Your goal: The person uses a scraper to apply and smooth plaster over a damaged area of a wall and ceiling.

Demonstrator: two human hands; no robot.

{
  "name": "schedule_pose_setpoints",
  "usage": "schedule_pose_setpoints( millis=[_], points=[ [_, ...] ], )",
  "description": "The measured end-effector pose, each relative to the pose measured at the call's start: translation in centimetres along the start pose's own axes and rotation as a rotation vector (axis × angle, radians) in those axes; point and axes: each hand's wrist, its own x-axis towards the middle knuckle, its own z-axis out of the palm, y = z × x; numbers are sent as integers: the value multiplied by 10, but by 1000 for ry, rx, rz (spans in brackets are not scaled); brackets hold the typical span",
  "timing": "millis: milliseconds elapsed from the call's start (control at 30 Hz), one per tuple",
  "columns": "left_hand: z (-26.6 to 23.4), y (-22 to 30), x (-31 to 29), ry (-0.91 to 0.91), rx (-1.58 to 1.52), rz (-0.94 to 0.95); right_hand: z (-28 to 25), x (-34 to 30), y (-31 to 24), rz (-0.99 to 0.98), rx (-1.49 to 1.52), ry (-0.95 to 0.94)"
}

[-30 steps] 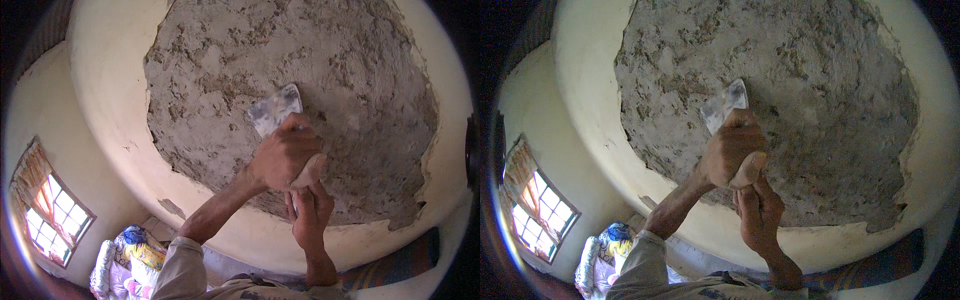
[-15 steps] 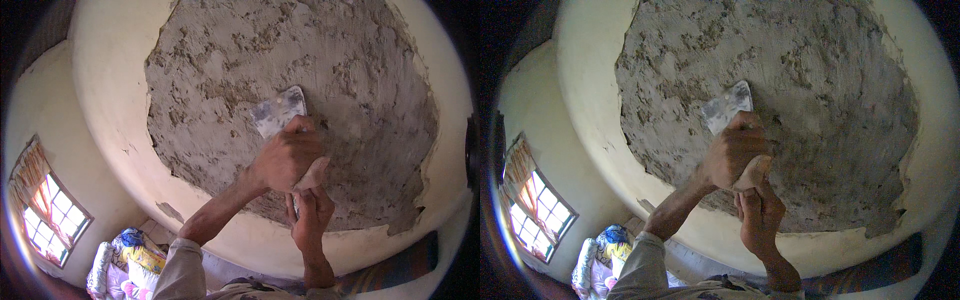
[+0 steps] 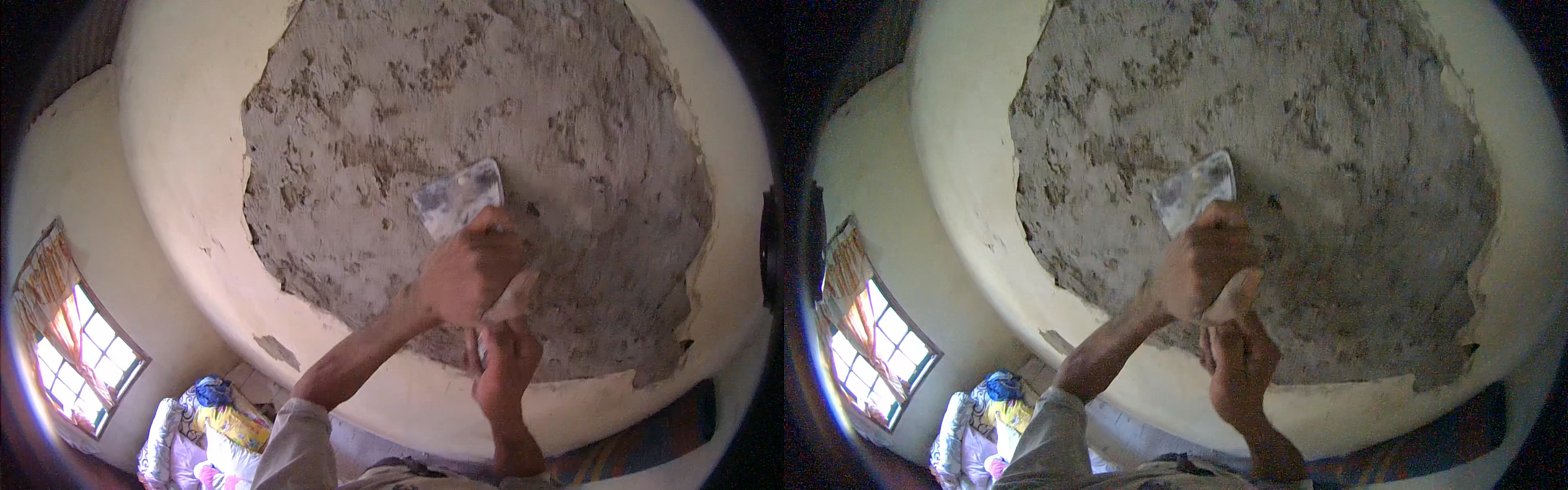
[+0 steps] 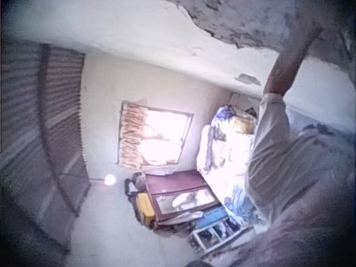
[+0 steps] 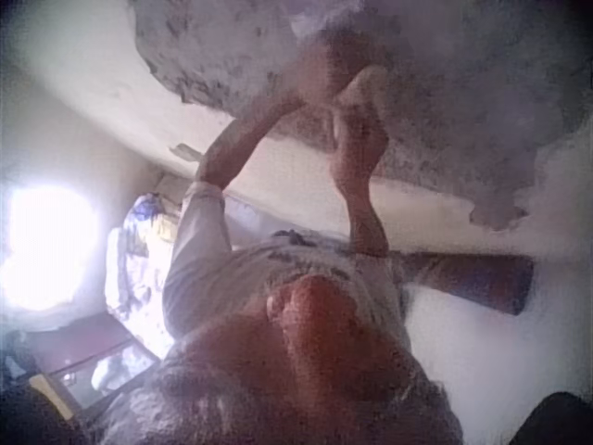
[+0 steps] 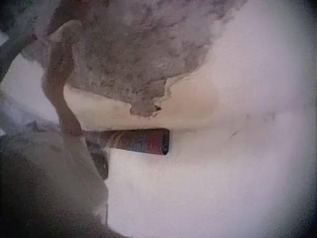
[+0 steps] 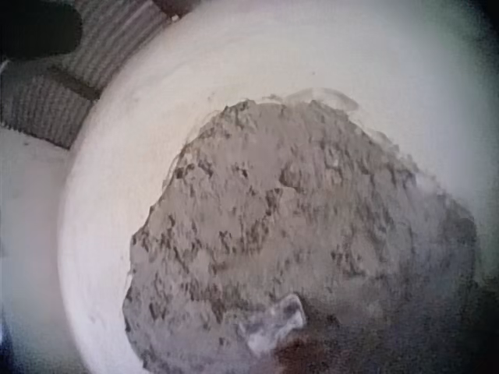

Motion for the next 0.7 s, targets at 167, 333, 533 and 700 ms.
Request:
schedule_pose_setpoints(
  millis=[167,333,533,700],
  points=[
    [13,7,-7,110,-61,-23,-2,-2,-4,43,-30,32],
    [12,2,-1,81,-9,-14,-6,2,-1,28,17,0],
    [10,6,-4,105,-65,24,3,-10,-7,58,67,27],
    [6,9,-1,60,-84,56,0,-1,-8,33,38,51]
  ],
)
